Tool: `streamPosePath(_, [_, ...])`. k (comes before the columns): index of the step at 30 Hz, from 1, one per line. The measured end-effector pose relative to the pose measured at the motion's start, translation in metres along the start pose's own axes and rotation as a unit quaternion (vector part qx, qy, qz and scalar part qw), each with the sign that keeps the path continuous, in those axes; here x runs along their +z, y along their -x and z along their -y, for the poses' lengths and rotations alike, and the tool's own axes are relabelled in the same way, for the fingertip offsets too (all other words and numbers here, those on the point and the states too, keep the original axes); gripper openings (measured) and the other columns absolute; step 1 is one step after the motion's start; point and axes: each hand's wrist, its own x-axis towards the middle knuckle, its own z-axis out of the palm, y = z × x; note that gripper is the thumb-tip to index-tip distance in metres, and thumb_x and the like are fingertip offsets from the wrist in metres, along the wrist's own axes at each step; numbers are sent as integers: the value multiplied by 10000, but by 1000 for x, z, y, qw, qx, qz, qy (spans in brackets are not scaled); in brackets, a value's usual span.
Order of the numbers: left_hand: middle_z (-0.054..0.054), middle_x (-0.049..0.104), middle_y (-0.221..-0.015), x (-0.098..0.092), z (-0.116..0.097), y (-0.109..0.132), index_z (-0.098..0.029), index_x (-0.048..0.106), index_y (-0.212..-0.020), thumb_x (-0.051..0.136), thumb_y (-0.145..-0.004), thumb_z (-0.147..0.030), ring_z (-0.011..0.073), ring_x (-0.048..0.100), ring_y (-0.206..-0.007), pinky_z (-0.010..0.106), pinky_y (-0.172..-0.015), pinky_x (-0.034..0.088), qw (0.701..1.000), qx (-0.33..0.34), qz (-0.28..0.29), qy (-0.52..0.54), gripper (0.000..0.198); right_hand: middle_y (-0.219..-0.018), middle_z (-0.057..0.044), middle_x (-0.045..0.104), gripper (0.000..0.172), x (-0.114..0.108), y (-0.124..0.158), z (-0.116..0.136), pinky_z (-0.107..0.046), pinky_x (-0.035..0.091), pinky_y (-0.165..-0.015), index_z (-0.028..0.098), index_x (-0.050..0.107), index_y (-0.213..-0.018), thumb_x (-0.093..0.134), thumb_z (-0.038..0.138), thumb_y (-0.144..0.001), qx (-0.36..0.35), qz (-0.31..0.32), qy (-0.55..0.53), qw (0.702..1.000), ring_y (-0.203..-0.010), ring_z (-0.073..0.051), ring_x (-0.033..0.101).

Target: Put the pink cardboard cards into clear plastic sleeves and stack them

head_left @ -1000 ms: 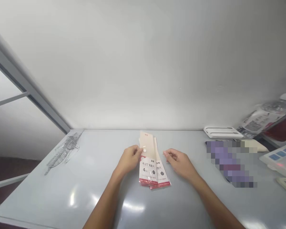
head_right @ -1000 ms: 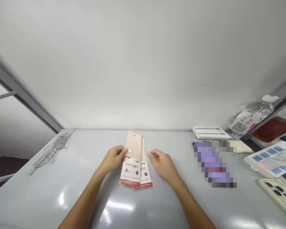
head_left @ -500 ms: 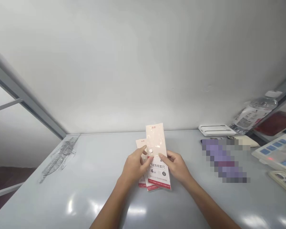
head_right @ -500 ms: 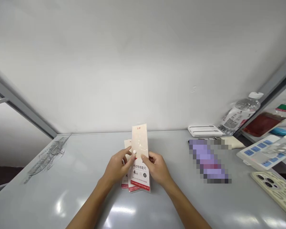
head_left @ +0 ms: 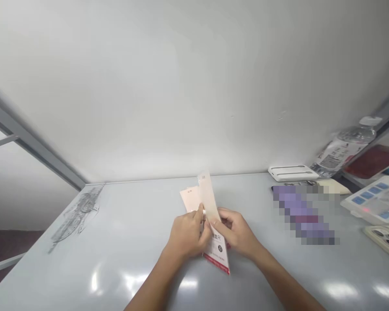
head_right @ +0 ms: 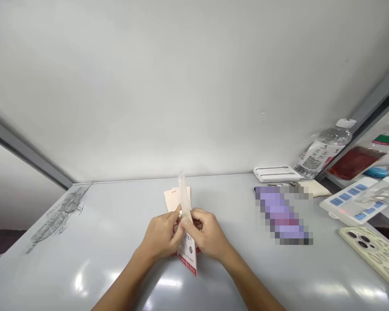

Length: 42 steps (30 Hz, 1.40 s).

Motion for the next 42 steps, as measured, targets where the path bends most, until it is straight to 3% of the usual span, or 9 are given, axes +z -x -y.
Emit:
streamPosePath(6, [19,578,-587,-1,-1,-1,-160,559,-890,294,-847,-241,120,502,-469,234,-433,283,999,27,13,-10,280,-619,-12,539,294,-5,2,4,-225,383,-499,149,584,-616,512,386,-775,-1,3,10,1000,-563,-118,479])
streamPosePath(15, [-5,482,-495,-3,5,3,-168,514,-734,299,-842,-223,92,389,-409,229,-430,224,993,116,29,-8,247,-559,-12,533,293,-12,6,10,-233,361,-453,146,589,-587,519,378,-752,59,21,-33,997,-507,-121,470])
streamPosePath(27, [-26,377,-456,-4,3,4,-175,464,-607,334,-793,-204,76,251,-397,224,-435,196,992,121,41,21,229,-485,1,503,248,-14,9,11,-255,394,-449,171,504,-491,507,277,-715,110,59,-94,988,-474,-141,504])
streamPosePath(32, [-33,347,-443,-2,2,3,-176,426,-551,349,-758,-180,69,220,-403,218,-440,193,992,92,34,81,221,-557,-10,515,203,-12,8,14,-253,401,-447,168,512,-562,462,271,-729,125,95,-132,979,-488,-138,495])
streamPosePath(42, [-44,241,-418,1,-11,3,-166,252,-469,383,-702,-215,56,180,-421,219,-428,177,977,-76,-46,192,271,-552,16,377,233,-3,7,1,-230,304,-468,173,435,-535,442,283,-741,47,27,-114,992,-504,-102,353])
